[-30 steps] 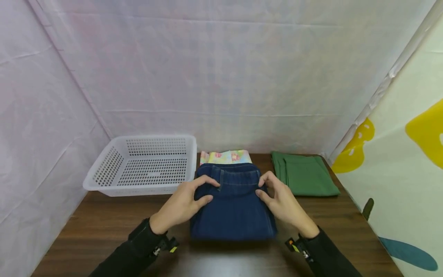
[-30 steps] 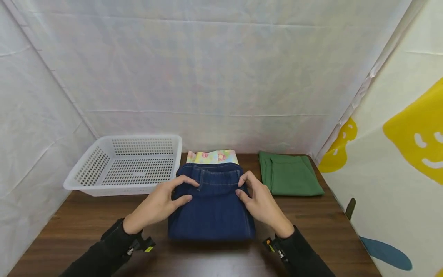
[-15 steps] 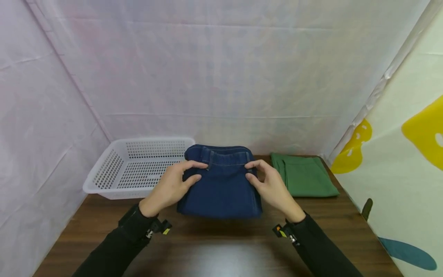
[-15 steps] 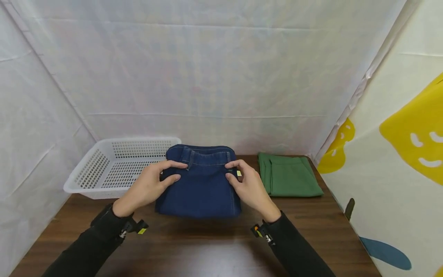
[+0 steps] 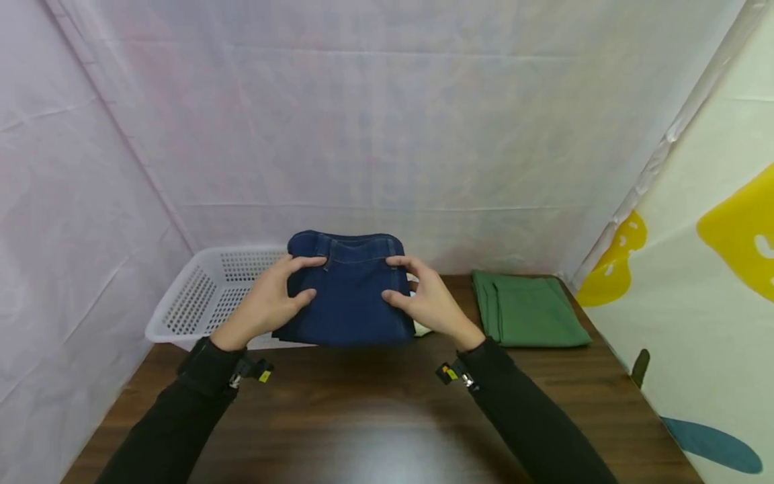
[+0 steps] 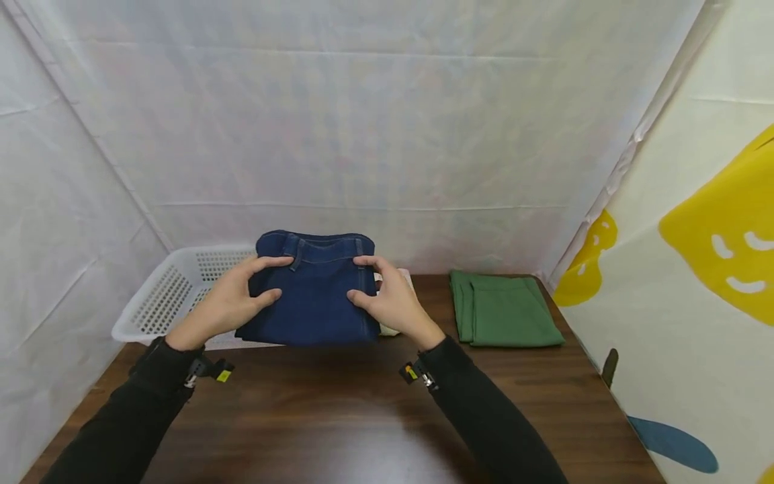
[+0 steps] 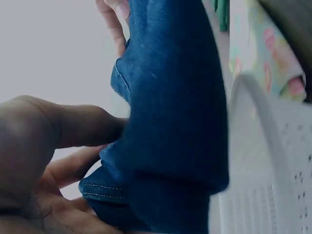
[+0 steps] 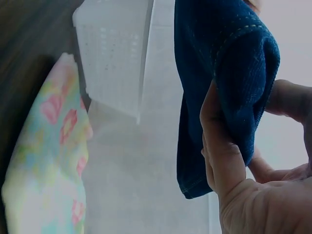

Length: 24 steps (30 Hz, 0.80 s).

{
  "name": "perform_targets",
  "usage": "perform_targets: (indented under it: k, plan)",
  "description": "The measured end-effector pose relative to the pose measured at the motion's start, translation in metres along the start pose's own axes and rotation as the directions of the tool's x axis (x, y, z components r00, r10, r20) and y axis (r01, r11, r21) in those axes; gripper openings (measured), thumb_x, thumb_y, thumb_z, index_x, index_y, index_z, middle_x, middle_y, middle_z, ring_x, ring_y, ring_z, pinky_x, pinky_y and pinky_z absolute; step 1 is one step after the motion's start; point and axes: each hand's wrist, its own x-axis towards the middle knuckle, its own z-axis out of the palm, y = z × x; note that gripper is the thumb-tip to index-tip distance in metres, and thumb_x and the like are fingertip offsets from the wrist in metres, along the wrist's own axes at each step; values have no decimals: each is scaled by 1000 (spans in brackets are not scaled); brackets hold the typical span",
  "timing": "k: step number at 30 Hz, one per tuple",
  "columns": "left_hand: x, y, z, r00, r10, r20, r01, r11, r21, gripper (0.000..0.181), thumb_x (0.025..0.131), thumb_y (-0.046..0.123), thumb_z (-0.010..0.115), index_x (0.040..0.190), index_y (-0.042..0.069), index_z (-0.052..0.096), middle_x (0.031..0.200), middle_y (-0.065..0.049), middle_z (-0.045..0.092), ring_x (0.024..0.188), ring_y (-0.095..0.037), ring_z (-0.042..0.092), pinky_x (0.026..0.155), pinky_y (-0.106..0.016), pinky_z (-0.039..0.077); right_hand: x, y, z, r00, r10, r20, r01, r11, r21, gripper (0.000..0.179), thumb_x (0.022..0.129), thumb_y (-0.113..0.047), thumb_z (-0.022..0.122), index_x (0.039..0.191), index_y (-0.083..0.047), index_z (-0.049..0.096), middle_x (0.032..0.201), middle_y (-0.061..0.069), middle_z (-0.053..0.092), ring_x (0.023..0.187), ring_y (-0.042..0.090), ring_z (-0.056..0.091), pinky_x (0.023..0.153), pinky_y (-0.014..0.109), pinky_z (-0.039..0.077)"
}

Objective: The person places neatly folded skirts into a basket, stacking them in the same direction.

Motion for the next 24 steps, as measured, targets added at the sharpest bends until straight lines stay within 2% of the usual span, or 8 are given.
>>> perform_targets:
  k: [9, 11, 14, 17, 19, 21, 22, 24]
  plan:
    - [8, -31, -32, 996, -84, -20, 85, 996, 32, 64, 114, 4, 73, 174, 16, 56, 185, -36, 35, 173, -64, 24, 132, -84, 35, 43, -10, 34, 993, 48, 108, -62, 990, 130, 71, 114, -11, 75, 178, -14, 46, 184, 18, 44, 148, 47, 68, 107, 50, 69]
    - [10, -39, -38, 994, -110, -12, 110, 994, 27, 65, 114, 3, 72, 175, 15, 55, 187, -37, 30, 173, -66, 23, 126, -82, 43, 51, -11, 42, 991, 56, 125, -74, 987, 145, 72, 114, -10, 75, 179, -16, 45, 183, 18, 44, 143, 47, 72, 101, 49, 71]
    - [13, -52, -45, 989, -145, -10, 146, 989, 36, 65, 114, 2, 70, 176, 14, 54, 187, -40, 25, 171, -68, 24, 121, -80, 46, 62, -13, 54, 985, 63, 158, -82, 989, 120, 73, 115, -13, 74, 181, -19, 43, 186, 14, 43, 138, 40, 75, 96, 42, 69]
    - [14, -64, -50, 986, -162, -30, 163, 985, 52, 64, 114, 1, 69, 175, 12, 54, 185, -43, 25, 166, -70, 32, 117, -79, 49, 71, -16, 66, 980, 58, 191, -74, 994, 79, 75, 116, -16, 73, 183, -21, 39, 188, 10, 41, 121, 28, 78, 87, 37, 58]
    - [14, -71, -52, 985, -164, -46, 167, 984, 58, 64, 113, 0, 69, 174, 10, 55, 183, -46, 27, 152, -69, 51, 108, -74, 55, 77, -18, 73, 976, 50, 210, -63, 996, 59, 76, 117, -15, 73, 184, -21, 37, 187, 10, 44, 96, 22, 73, 80, 38, 50]
    - [15, -78, -54, 984, -170, -57, 174, 983, 63, 63, 112, 0, 69, 173, 8, 56, 182, -47, 28, 118, -60, 71, 86, -58, 57, 83, -19, 80, 974, 43, 222, -56, 997, 54, 76, 116, -14, 72, 184, -18, 37, 185, 13, 48, 78, 19, 62, 77, 36, 45]
    - [15, -81, -55, 982, -179, -56, 183, 981, 62, 63, 112, -1, 69, 173, 8, 56, 182, -48, 27, 95, -52, 72, 76, -51, 54, 86, -20, 83, 973, 42, 227, -53, 998, 45, 76, 116, -14, 72, 184, -17, 38, 185, 13, 49, 75, 16, 58, 77, 34, 45]
    - [16, -88, -57, 979, -197, -49, 200, 978, 61, 63, 112, -2, 68, 173, 7, 55, 182, -48, 26, 65, -34, 58, 63, -41, 45, 91, -21, 90, 970, 47, 237, -57, 998, 35, 75, 116, -14, 72, 183, -15, 39, 184, 15, 50, 65, 15, 47, 74, 33, 43]
